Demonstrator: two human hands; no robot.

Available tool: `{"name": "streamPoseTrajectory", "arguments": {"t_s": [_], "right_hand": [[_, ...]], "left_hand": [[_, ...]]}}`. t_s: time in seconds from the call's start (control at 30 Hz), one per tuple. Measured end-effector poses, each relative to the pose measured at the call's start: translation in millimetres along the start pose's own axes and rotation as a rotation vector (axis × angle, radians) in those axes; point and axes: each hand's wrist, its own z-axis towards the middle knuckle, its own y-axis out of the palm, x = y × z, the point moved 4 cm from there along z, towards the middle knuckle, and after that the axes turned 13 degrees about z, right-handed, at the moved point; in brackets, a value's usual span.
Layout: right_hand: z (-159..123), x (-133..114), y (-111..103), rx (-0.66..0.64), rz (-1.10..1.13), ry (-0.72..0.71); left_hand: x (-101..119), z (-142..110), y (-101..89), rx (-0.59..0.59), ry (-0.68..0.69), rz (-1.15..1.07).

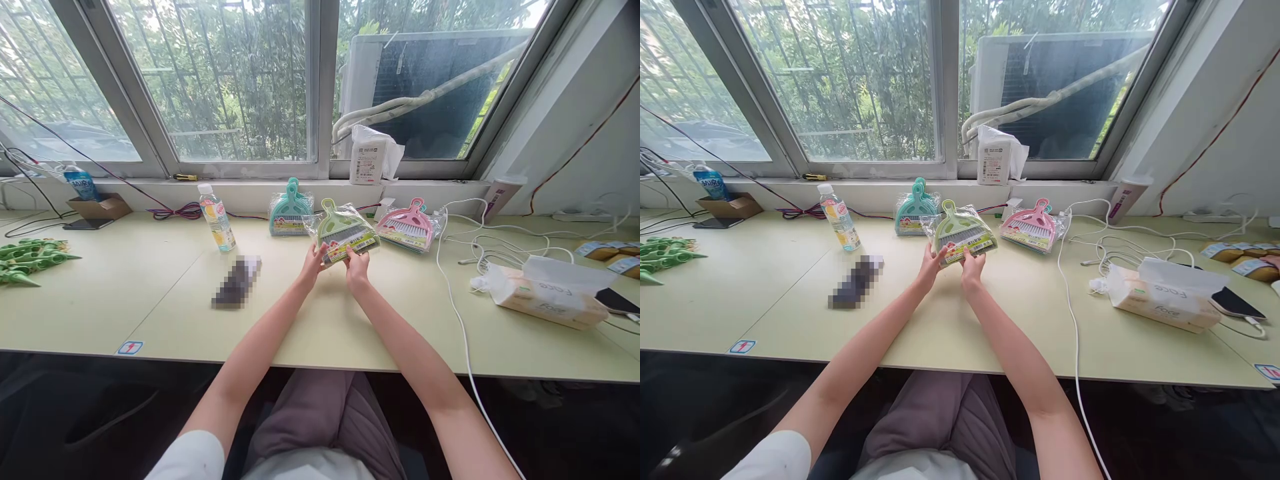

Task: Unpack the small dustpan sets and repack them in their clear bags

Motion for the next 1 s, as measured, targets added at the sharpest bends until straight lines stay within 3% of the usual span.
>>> {"name": "streamPoseTrajectory", "arguments": {"t_s": [0.07,0.2,0.4,0.47,0.6,0.73,0.87,0.93,1.0], "right_hand": [[4.0,-2.2,-0.4,0.001,-0.007,-0.006],[8.3,-3.4,-2.6,0.019,-0.073,-0.015],[21.9,-10.1,-14.2,0.066,-0.174,-0.056],[25.3,-8.1,-16.6,0.072,-0.134,-0.041],[20.9,3.0,-12.3,0.008,-0.093,0.01],[13.4,6.8,-1.9,-0.095,-0.163,0.206],[19.0,-11.8,2.1,-0.217,-0.34,0.404],[27.9,-30.2,-3.2,-0.221,-0.48,0.283],[35.9,-48.5,-8.7,-0.25,-0.599,0.034]], "left_hand": [[-2.1,6.1,-3.7,-0.093,-0.089,-0.058],[-1.0,3.6,-6.2,-0.132,-0.138,-0.03],[-15.6,-12.1,24.9,-0.483,-0.207,0.038],[-20.7,-6.1,24.0,-0.439,-0.236,0.028],[-21.4,10.2,5.3,-0.203,-0.175,-0.039],[-23.8,16.8,-12.9,-0.059,-0.145,-0.06],[-31.1,26.9,-28.2,0.007,-0.139,-0.125],[-34.6,33.3,-37.5,0.035,-0.16,-0.164],[-37.1,37.4,-48.0,0.093,-0.214,-0.193]]}}
